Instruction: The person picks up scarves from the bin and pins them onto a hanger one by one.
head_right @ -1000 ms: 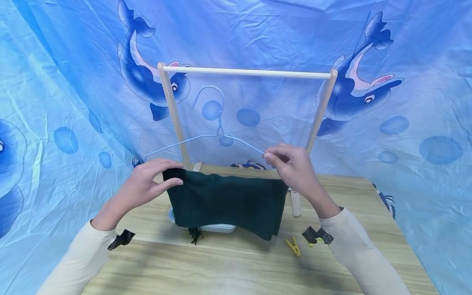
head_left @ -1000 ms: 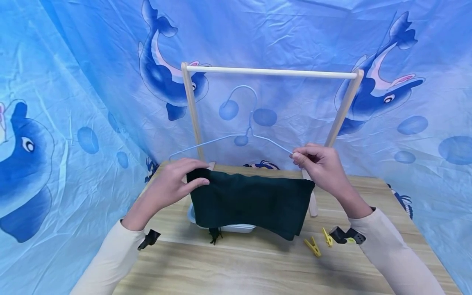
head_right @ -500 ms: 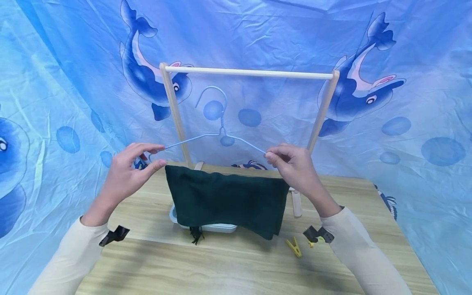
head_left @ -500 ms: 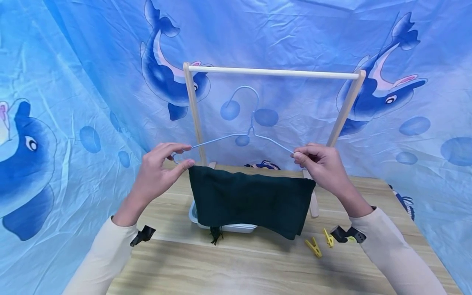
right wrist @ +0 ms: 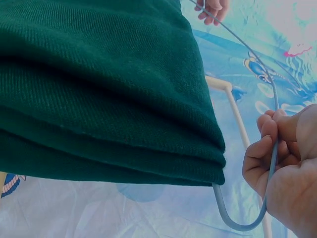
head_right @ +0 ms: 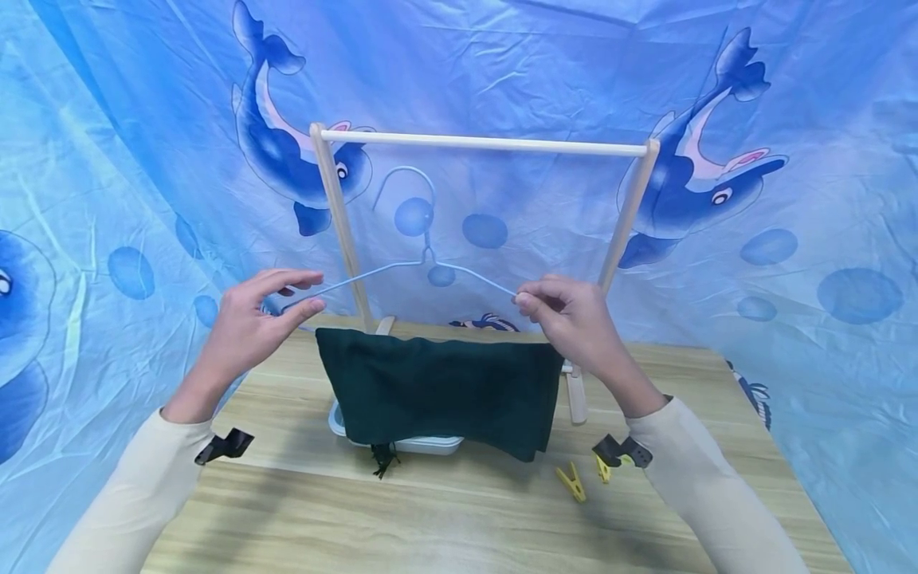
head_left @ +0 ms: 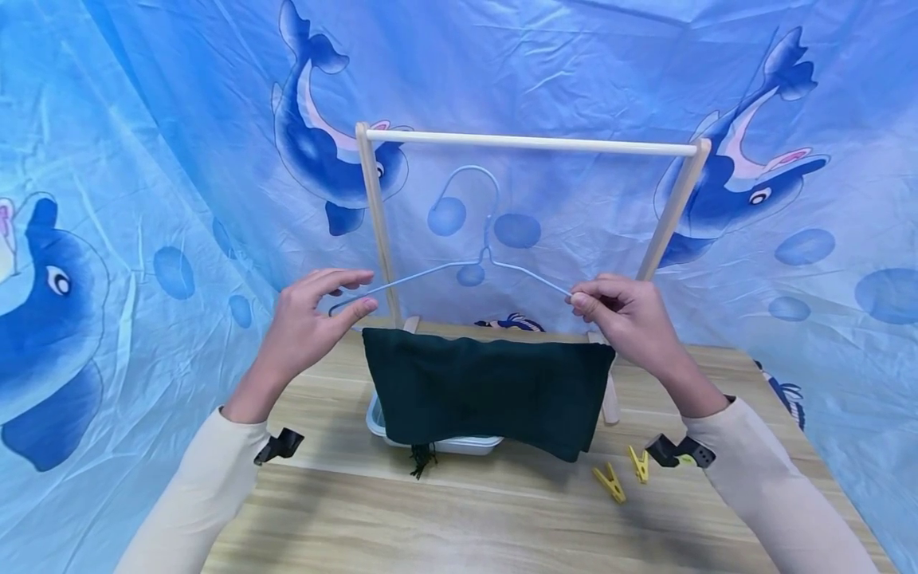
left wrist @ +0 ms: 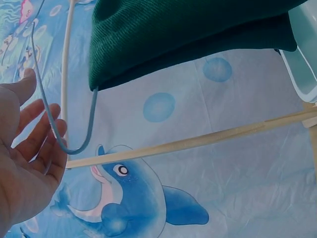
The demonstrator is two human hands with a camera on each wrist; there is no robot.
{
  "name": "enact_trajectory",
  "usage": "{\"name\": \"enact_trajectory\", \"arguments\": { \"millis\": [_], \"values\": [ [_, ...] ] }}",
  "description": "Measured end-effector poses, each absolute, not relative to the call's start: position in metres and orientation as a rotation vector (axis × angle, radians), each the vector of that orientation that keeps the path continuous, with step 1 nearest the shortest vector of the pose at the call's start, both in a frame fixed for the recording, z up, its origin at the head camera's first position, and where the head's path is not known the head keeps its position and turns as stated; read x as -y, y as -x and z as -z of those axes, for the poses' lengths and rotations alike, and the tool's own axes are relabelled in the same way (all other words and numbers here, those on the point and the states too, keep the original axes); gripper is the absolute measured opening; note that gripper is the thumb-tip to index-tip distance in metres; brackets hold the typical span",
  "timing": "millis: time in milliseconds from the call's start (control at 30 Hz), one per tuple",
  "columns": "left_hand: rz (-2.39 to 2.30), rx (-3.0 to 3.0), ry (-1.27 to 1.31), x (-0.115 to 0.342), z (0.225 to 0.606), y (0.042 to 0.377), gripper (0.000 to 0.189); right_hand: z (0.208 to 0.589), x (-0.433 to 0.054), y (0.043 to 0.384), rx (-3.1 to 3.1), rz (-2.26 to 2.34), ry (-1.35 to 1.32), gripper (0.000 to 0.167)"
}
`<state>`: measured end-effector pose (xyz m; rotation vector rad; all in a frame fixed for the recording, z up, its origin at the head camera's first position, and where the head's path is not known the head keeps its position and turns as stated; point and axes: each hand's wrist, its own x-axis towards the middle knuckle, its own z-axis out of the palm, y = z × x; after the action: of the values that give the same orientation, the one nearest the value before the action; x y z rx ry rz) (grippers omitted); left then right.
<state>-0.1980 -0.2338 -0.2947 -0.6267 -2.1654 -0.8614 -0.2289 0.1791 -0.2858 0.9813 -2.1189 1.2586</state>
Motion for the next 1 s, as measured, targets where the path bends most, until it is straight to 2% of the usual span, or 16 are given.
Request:
{"name": "enact_trajectory", "arguments": {
  "millis": [267, 633, 1000],
  "values": [
    [0.874, 2.167, 0.627, 0.234, 0.295, 0.203, 0.031, 0.285, -0.180, 0.232, 2.129, -1.264, -1.002, 0.015],
    [0.898, 2.116, 0.758, 0.236, 0.295, 0.209, 0.023, 0.285, -0.181, 0.236, 2.139, -1.263, -1.006, 0.013],
    [1.043, 2.025, 0.834, 0.238, 0.299, 0.208, 0.023, 0.279, -0.178, 0.234, 2.118, -1.301, -1.012, 0.015]
  ]
}}
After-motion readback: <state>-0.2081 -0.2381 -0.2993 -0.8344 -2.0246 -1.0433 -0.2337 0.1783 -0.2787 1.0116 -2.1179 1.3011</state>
